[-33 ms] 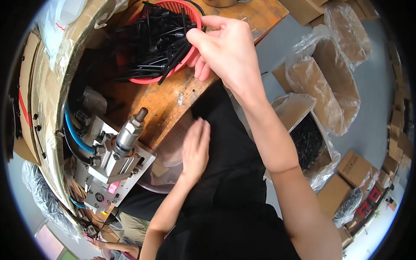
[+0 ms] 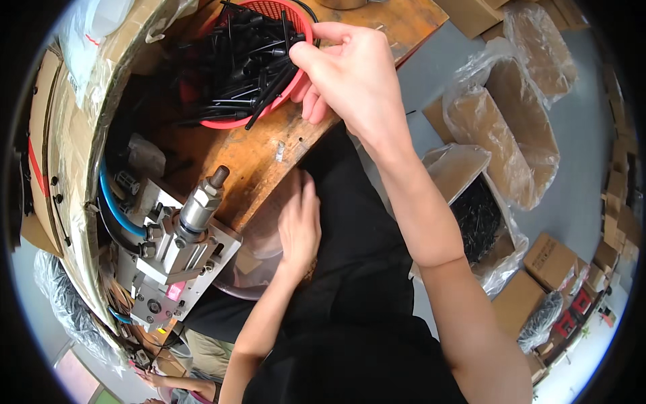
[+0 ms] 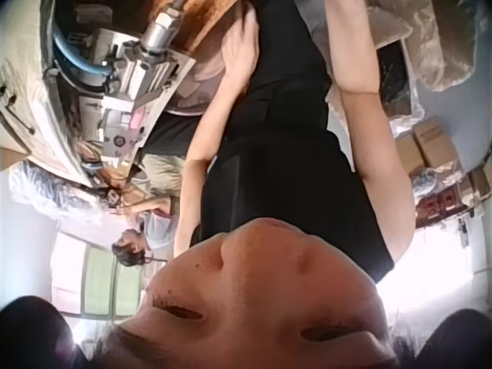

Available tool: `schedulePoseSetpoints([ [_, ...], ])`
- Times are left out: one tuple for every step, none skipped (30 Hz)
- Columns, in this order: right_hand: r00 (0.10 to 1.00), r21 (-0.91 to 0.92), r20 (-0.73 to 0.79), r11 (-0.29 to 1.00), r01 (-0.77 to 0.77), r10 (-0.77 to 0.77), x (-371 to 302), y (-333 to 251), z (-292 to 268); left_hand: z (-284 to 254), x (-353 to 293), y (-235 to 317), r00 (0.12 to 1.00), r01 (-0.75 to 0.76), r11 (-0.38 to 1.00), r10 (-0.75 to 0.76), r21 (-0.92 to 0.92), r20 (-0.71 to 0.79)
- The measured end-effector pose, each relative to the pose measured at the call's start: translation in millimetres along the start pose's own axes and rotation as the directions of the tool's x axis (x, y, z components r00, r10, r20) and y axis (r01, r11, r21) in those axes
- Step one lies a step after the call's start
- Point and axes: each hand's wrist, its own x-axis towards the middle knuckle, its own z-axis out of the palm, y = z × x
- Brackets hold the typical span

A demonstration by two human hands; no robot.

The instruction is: The person assembles black cable ties by inserting the head into a pink fixture on a metal machine and pulling the tail through to secure it. They repeatedly pick up ties from a cardboard box, process them one by one, and place the finished items into a pink bowl.

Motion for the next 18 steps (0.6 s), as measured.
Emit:
schedulePoseSetpoints([
  [1.000, -0.003, 0.005, 1.000, -0.001, 0.001, 0, -1, 0, 6, 17, -1, 0.936, 0.244, 0.969, -0.246, 0.040, 0.253],
  [1.000, -0.007, 0.007, 1.000, 0.001, -0.001, 0, -2, 0, 20, 19, -4, 0.900, 0.318, 0.946, -0.321, 0.060, 0.296],
  [1.000, -0.013, 0.023, 1.000, -0.008, 0.008, 0, -4, 2, 34, 20, -7, 0.854, 0.392, 0.916, -0.397, 0.087, 0.335],
  [1.000, -0.021, 0.029, 1.000, -0.010, 0.011, 0, -5, 3, 54, 14, -10, 0.929, 0.318, 0.947, -0.322, 0.052, 0.183],
  [0.999, -0.022, 0.032, 1.000, -0.013, 0.014, 2, -4, 2, 47, 16, 2, 0.956, 0.287, 0.958, -0.286, 0.005, 0.071],
  [0.999, -0.024, 0.031, 1.000, -0.018, 0.018, 1, -5, 1, 56, 12, 2, 0.972, 0.232, 0.972, -0.230, 0.040, -0.055],
  [0.999, -0.037, 0.029, 0.999, -0.022, 0.023, 1, -7, 1, 62, 6, -1, 0.966, 0.248, 0.969, -0.248, -0.021, -0.071],
  [0.999, -0.039, 0.025, 0.999, -0.027, 0.028, 1, -8, 1, 65, 3, -2, 0.959, 0.262, 0.961, -0.269, -0.087, -0.086],
  [0.999, -0.042, 0.021, 0.999, -0.033, 0.034, 1, -9, 2, 67, 1, -6, 0.958, 0.255, 0.960, -0.267, -0.113, -0.105],
  [0.999, -0.045, 0.017, 0.998, -0.039, 0.040, 1, -10, 2, 68, -1, -12, 0.957, 0.247, 0.959, -0.264, -0.139, -0.124],
  [1.000, -0.047, 0.020, 0.999, -0.024, 0.025, 1, -7, 0, 66, -2, -14, 0.955, 0.239, 0.957, -0.262, -0.166, -0.139],
  [0.999, -0.039, 0.039, 0.999, -0.022, 0.024, 0, -8, -2, 63, -3, -14, 0.957, 0.253, 0.960, -0.266, -0.117, -0.116],
  [0.998, -0.032, 0.057, 0.999, -0.021, 0.023, -3, -10, -4, 61, -4, -14, 0.959, 0.264, 0.962, -0.270, -0.068, -0.093],
  [0.997, -0.025, 0.079, 1.000, -0.015, 0.017, -5, -14, -7, 57, -1, -13, 0.959, 0.273, 0.962, -0.274, -0.020, -0.076],
  [0.997, -0.029, 0.077, 1.000, -0.001, 0.004, -9, -16, -9, 55, 1, -12, 0.956, 0.283, 0.959, -0.284, -0.015, -0.069],
  [0.997, -0.016, 0.070, 1.000, -0.005, 0.006, -12, -19, -10, 54, 3, -12, 0.954, 0.293, 0.956, -0.293, -0.009, -0.062],
  [0.998, -0.004, 0.066, 1.000, -0.009, 0.009, -15, -23, -12, 51, 7, -10, 0.951, 0.303, 0.953, -0.303, -0.005, -0.056],
  [0.998, 0.008, 0.062, 1.000, -0.013, 0.012, -17, -26, -14, 47, 10, -10, 0.960, 0.277, 0.961, -0.277, -0.005, -0.052],
])
